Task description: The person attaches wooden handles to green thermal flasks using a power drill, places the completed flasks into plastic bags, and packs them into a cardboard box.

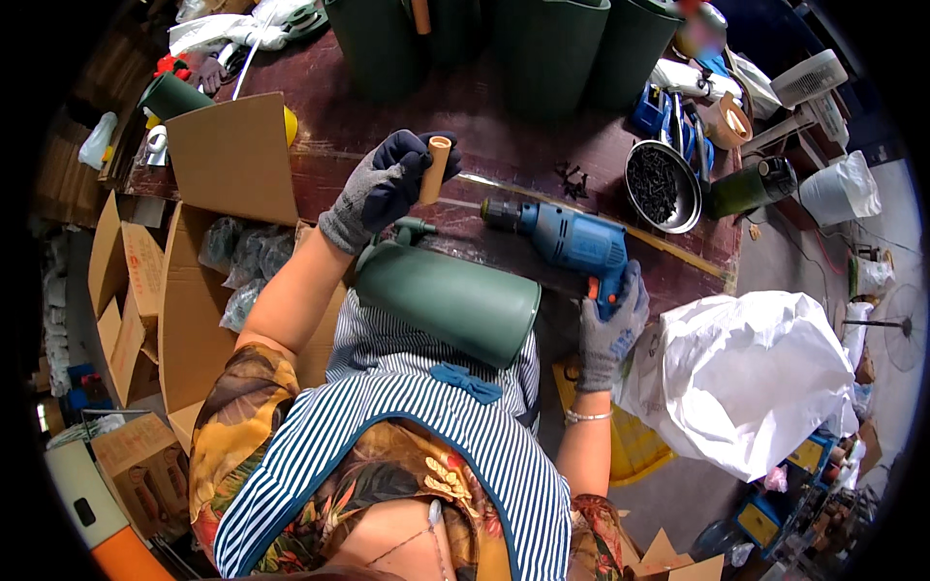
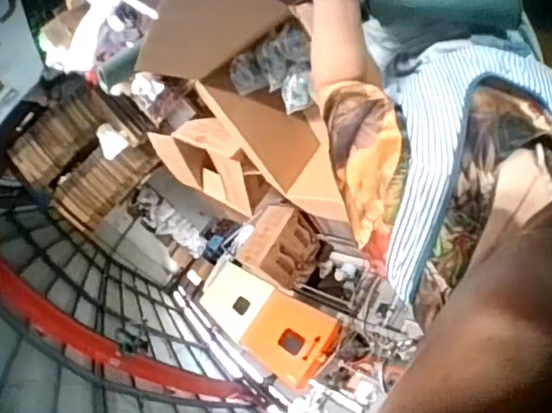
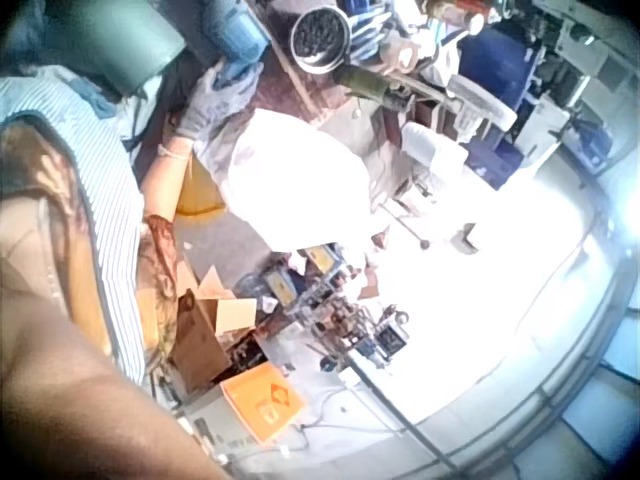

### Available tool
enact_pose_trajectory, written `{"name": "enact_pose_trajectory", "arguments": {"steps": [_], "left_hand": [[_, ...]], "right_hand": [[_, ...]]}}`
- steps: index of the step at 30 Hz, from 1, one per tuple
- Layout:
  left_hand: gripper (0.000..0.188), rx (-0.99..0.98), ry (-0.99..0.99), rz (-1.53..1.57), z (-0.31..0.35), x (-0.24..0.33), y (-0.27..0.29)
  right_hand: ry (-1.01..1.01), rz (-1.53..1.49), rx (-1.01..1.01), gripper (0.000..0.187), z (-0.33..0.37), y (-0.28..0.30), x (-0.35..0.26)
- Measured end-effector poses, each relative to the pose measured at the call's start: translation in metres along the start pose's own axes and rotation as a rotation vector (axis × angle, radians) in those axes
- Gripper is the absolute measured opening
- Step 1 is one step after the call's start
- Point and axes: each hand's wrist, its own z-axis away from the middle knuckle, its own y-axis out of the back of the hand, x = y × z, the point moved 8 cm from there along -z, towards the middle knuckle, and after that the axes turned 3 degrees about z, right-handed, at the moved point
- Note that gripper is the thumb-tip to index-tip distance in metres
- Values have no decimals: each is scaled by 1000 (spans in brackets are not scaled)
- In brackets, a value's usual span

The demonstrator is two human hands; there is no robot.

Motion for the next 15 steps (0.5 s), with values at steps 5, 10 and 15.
{"name": "enact_pose_trajectory", "arguments": {"steps": [5,10,15], "left_hand": [[17,169,76,277,33,-35,-17],[14,139,-61,323,53,-55,-64],[14,606,-190,-753,91,27,15]], "right_hand": [[283,267,152,72,-23,45,-110],[100,-674,-303,55,-37,-36,-169],[412,-127,-452,47,-38,-56,-167]]}}
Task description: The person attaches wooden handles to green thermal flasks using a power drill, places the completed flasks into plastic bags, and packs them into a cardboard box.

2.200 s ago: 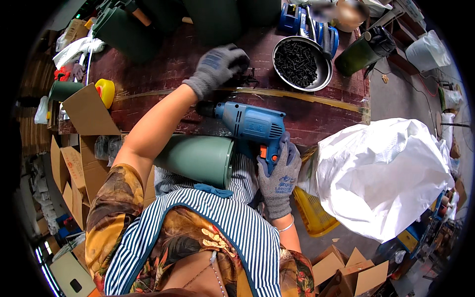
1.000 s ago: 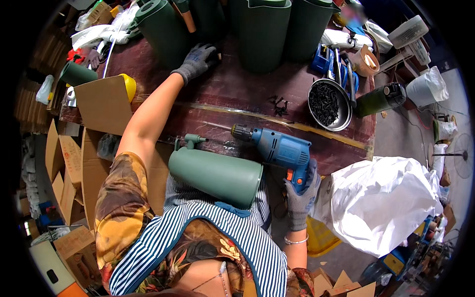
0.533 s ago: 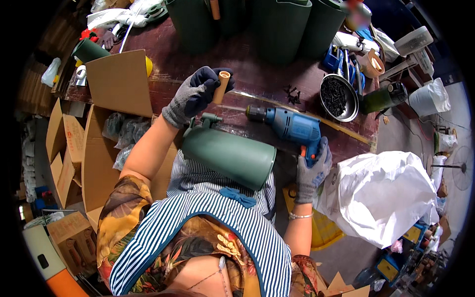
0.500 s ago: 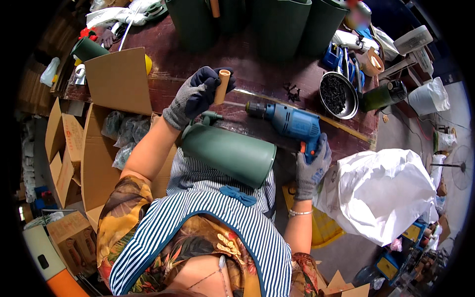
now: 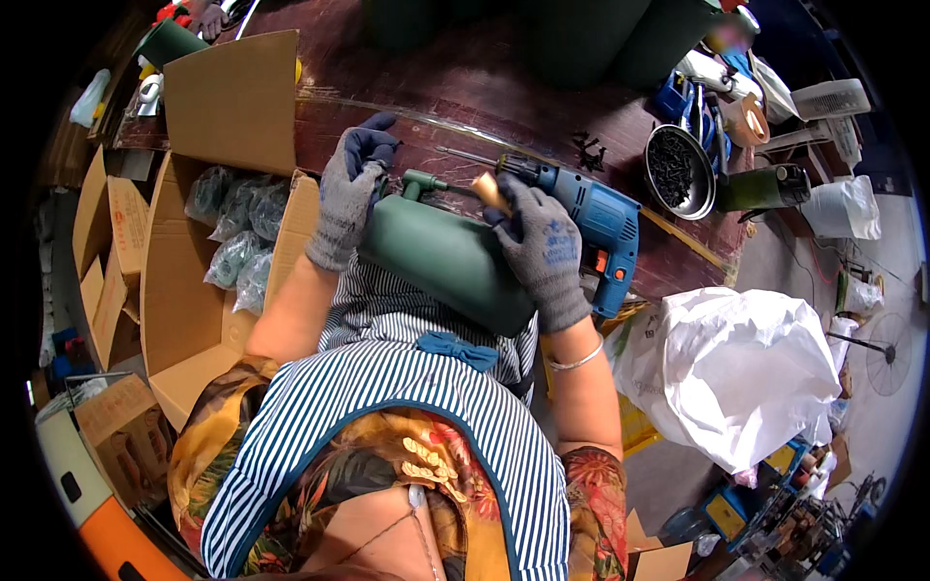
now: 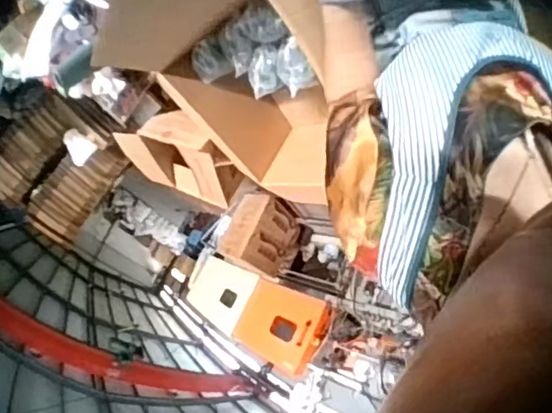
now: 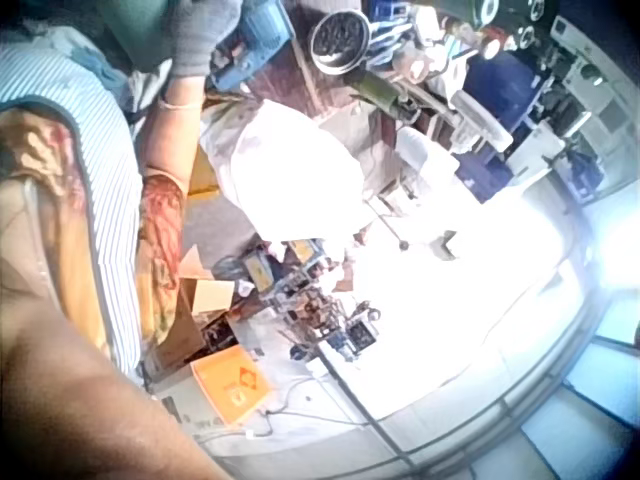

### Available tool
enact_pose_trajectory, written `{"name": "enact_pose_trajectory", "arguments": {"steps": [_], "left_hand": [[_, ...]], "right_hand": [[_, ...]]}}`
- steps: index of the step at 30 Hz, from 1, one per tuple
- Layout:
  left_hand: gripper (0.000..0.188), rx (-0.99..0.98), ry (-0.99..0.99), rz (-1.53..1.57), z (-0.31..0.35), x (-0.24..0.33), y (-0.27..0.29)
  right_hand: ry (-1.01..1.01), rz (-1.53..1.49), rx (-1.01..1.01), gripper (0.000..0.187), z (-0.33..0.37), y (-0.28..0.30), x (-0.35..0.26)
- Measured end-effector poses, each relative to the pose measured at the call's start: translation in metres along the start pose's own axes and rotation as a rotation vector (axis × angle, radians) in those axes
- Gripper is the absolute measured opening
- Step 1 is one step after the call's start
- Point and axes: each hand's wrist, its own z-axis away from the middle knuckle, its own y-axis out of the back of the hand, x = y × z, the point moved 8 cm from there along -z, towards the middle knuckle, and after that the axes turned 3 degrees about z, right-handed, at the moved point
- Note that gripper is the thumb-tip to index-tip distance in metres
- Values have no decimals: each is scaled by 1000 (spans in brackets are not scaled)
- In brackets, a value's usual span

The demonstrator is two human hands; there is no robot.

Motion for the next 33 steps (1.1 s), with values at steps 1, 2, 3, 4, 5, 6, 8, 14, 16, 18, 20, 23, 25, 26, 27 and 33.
{"name": "enact_pose_trajectory", "arguments": {"steps": [1,2,3,4,5,6,8,14,16,18,20,23,25,26,27,33], "left_hand": [[13,-65,-35,-250,-9,-18,8],[12,-130,-68,-494,-13,-26,6],[12,-153,-60,-607,-7,-37,6],[12,-178,-55,-719,0,-31,-2],[12,-204,-50,-830,4,-30,-6],[12,-175,-49,-703,4,-32,-3],[13,-108,-44,-455,6,-33,7],[18,33,-31,-218,27,-43,26],[19,68,-7,-18,32,-42,26],[19,-8,56,-85,30,-33,24],[19,-53,112,-106,27,-28,20],[19,-80,64,-219,15,-36,18],[19,-70,101,110,7,-41,8],[19,-66,120,275,5,-41,4],[19,-152,182,324,6,-44,-2],[21,-363,163,335,21,-26,-18]], "right_hand": [[20,50,-54,47,-4,-13,0],[43,106,-110,47,-10,-27,1],[40,88,-159,47,-11,-37,2],[35,72,-206,47,-12,-44,3],[30,56,-254,47,-13,-51,3],[40,31,-284,48,-13,-54,2],[65,-27,-347,48,-8,-59,-9],[251,-64,-211,53,-13,-51,-44],[277,36,-218,55,-9,-47,-50],[205,94,-226,56,-4,-41,-48],[179,58,-240,57,0,-39,-44],[220,-91,-247,56,3,-40,-50],[236,-110,-244,56,-1,-38,-56],[242,-118,-242,56,-2,-38,-57],[236,-133,-245,55,0,-40,-54],[284,-181,-278,43,2,-52,-60]]}}
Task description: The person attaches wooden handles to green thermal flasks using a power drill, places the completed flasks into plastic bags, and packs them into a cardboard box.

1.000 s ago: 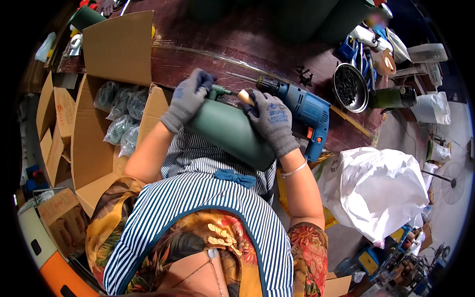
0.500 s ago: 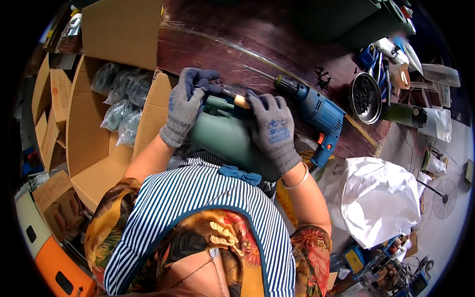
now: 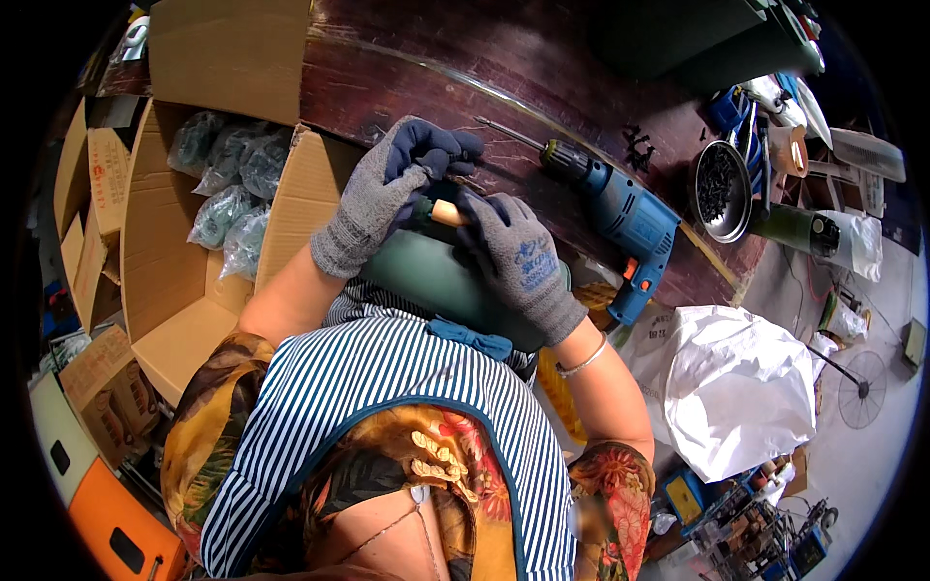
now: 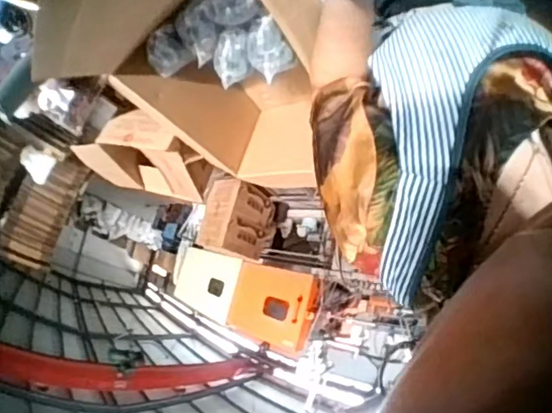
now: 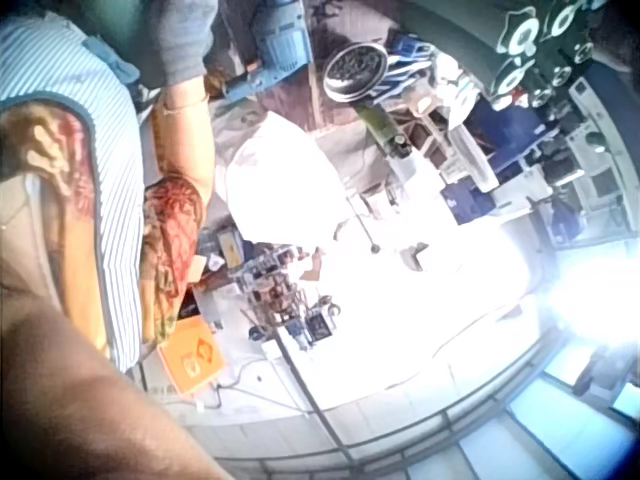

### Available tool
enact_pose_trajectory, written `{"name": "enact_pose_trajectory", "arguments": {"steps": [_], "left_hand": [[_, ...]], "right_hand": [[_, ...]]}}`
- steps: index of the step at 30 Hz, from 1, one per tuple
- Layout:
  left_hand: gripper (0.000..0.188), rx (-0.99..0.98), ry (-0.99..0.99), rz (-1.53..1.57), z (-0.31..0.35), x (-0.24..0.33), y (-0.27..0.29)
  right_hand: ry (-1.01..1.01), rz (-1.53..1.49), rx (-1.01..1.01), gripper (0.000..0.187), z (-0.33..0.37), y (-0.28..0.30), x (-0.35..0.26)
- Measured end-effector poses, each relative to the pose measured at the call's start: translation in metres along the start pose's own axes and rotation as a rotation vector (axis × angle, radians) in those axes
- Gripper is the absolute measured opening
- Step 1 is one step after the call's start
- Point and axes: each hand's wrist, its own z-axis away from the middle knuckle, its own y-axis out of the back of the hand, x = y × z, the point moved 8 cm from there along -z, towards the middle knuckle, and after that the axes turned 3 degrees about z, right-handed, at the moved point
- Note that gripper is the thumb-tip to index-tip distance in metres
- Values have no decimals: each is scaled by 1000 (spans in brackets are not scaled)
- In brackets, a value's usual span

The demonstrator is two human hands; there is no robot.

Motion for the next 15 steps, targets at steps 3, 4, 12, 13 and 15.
{"name": "enact_pose_trajectory", "arguments": {"steps": [3,4,12,13,15], "left_hand": [[23,218,158,459,3,-18,27],[25,190,98,463,2,-14,29],[25,94,75,320,4,-4,14],[24,76,90,284,-3,-1,12],[22,-6,65,202,-20,6,7]], "right_hand": [[-17,-44,-20,42,-3,-4,0],[-17,-52,-40,41,-5,-7,-1],[-506,-446,-596,43,-17,-36,30],[-381,-188,-421,45,-25,-23,25],[-128,323,-78,51,-28,-3,-7]]}}
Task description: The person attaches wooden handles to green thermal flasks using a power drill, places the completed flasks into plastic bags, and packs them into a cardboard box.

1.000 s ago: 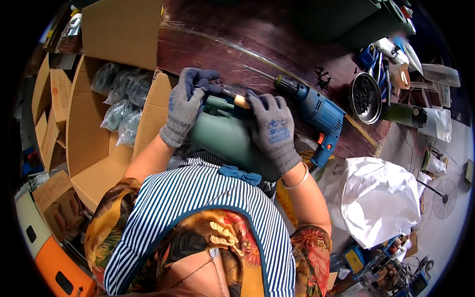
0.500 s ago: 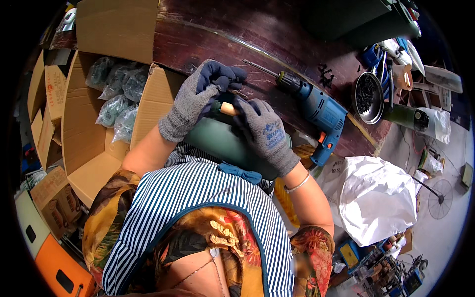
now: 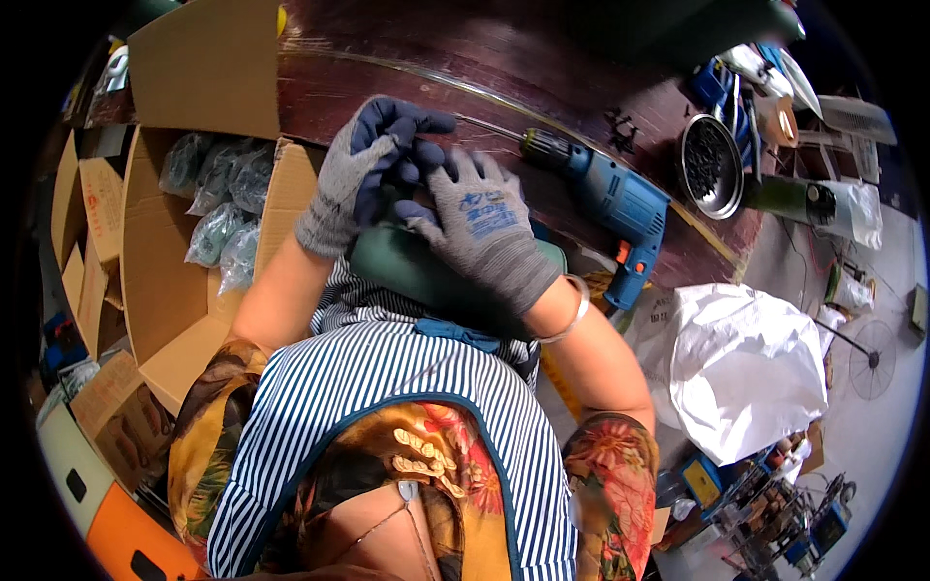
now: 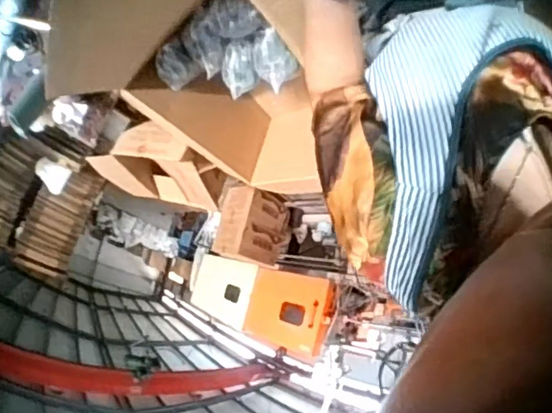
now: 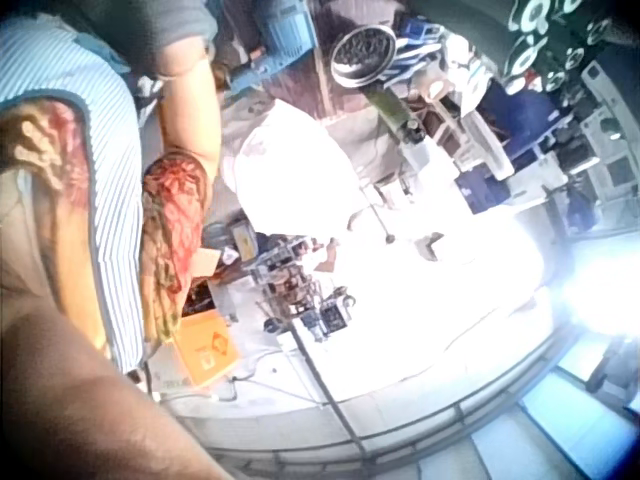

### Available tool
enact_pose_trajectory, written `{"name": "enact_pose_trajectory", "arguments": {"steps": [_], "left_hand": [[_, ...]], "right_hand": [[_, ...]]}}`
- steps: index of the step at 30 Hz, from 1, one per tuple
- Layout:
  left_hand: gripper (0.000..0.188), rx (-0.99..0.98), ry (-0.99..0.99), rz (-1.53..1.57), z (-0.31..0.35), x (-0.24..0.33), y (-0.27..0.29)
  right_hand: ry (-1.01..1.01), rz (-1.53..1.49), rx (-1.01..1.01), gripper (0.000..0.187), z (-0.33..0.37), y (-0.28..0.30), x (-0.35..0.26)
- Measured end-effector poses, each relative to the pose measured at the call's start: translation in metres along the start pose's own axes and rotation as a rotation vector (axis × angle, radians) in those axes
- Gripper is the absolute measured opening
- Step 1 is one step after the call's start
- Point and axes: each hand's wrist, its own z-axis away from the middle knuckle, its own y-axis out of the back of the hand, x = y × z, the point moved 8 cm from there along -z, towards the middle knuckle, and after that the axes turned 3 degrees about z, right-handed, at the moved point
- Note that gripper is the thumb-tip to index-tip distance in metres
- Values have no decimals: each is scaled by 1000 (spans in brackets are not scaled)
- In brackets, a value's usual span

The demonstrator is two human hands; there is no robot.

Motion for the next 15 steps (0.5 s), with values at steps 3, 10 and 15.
{"name": "enact_pose_trajectory", "arguments": {"steps": [3,10,15], "left_hand": [[22,142,10,-113,-15,-5,24],[15,147,233,-268,-51,-31,37],[21,-149,63,-774,-71,-13,26]], "right_hand": [[-136,-158,228,58,30,59,20],[-684,199,279,84,211,23,156],[-643,-144,410,90,216,4,149]]}}
